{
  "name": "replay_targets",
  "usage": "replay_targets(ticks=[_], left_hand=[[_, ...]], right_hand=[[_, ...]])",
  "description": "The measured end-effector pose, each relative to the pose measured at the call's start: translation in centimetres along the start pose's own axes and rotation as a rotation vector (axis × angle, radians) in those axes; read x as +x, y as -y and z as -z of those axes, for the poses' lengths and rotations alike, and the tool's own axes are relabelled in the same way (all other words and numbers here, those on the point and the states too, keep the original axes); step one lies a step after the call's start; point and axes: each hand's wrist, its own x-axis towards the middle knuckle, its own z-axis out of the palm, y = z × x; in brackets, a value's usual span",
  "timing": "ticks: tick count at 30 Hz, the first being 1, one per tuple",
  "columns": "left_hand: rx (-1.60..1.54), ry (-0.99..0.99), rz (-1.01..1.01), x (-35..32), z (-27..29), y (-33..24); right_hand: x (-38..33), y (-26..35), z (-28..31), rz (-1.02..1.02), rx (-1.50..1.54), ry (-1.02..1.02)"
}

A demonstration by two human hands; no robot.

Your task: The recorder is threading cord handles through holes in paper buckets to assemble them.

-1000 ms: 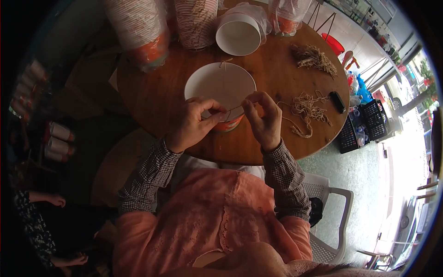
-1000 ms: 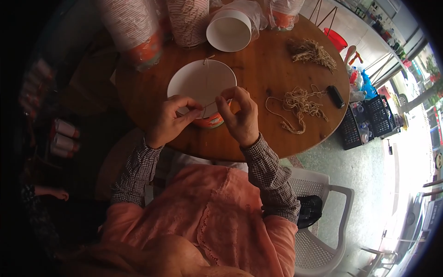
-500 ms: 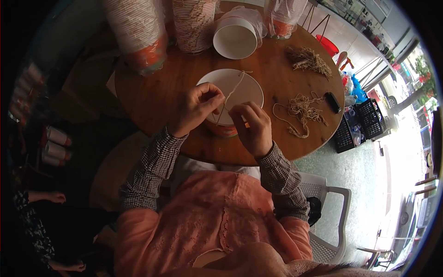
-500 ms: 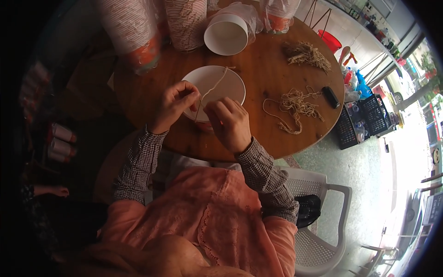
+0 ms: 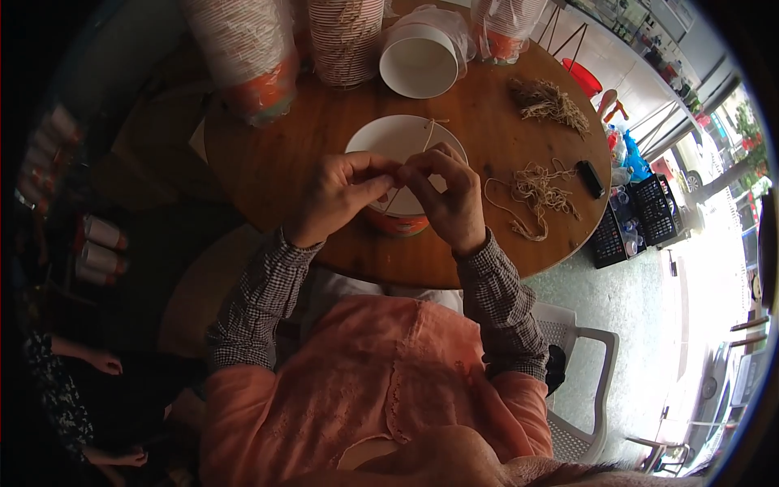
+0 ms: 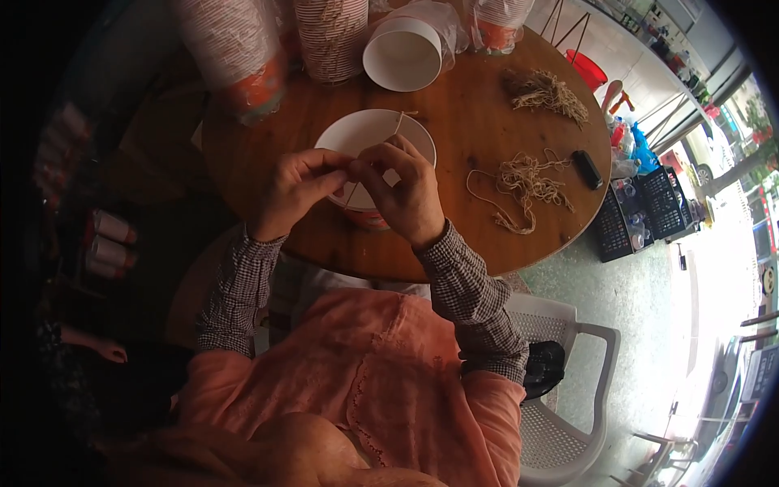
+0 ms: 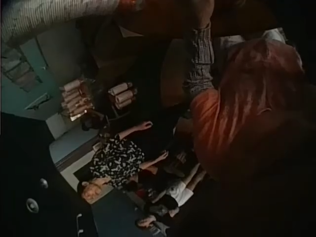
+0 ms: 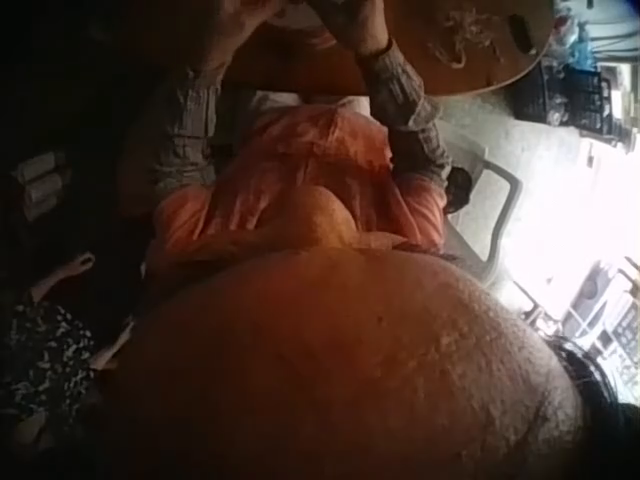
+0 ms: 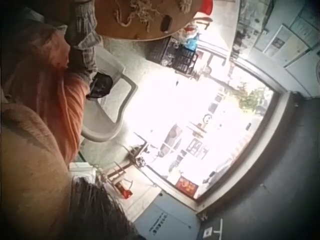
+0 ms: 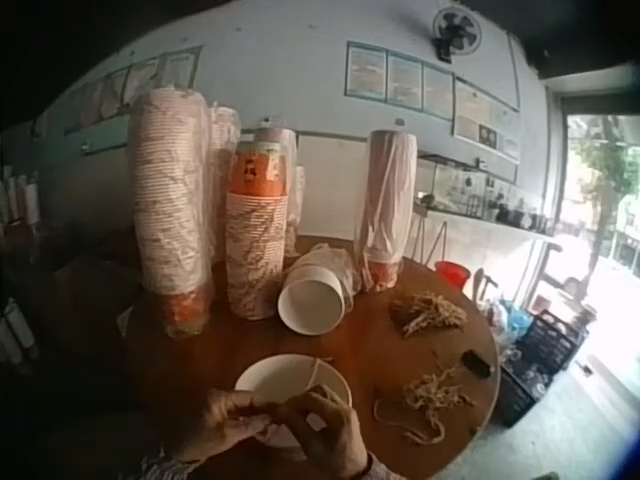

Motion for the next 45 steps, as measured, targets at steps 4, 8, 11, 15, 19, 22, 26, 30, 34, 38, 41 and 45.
replay_targets(ticks=[4,8,11,15,19,22,26,30,34,38,41,45], left_hand=[[0.758,-0.304,-0.535,-0.3,-1.7,1.9],[0.776,-0.329,-0.537,-0.2,-2.5,2.0],[0.646,-0.361,-0.545,-0.1,-2.7,2.1],[0.563,-0.366,-0.454,-0.2,-2.5,2.4],[0.15,-0.204,-0.15,-0.5,-1.6,1.8],[-0.036,-0.17,-0.018,-0.5,-1.2,0.8],[-0.084,-0.167,-0.051,-0.6,-1.1,0.9],[-0.08,-0.217,-0.066,-0.6,-0.8,2.3],[0.073,-0.283,-0.202,-0.7,-1.5,2.4],[0.204,-0.29,-0.379,-0.4,-1.3,2.6],[0.09,-0.271,-0.374,-0.6,-1.4,2.5],[-0.056,-0.237,-0.315,-1.1,-1.6,1.9]], right_hand=[[-0.1,0.3,-0.7,-0.126,0.031,-0.052],[-0.2,0.6,-1.2,-0.373,0.305,-0.11],[-0.3,0.6,-1.4,-0.316,0.294,-0.13],[-0.2,0.6,-1.4,-0.269,0.238,-0.141],[-0.1,1.0,-0.7,-0.303,0.375,-0.08],[-0.1,0.1,0.1,-0.333,0.458,-0.07],[-0.2,-0.5,-0.4,-0.223,0.326,-0.045],[-0.2,0.0,-1.0,-0.27,0.308,0.006],[-0.3,-0.2,-0.9,-0.335,0.312,0.007],[0.6,0.3,0.2,-0.388,0.319,0.149],[1.0,0.6,0.8,-0.428,0.373,0.217],[1.1,0.3,1.4,-0.5,0.469,0.283]])
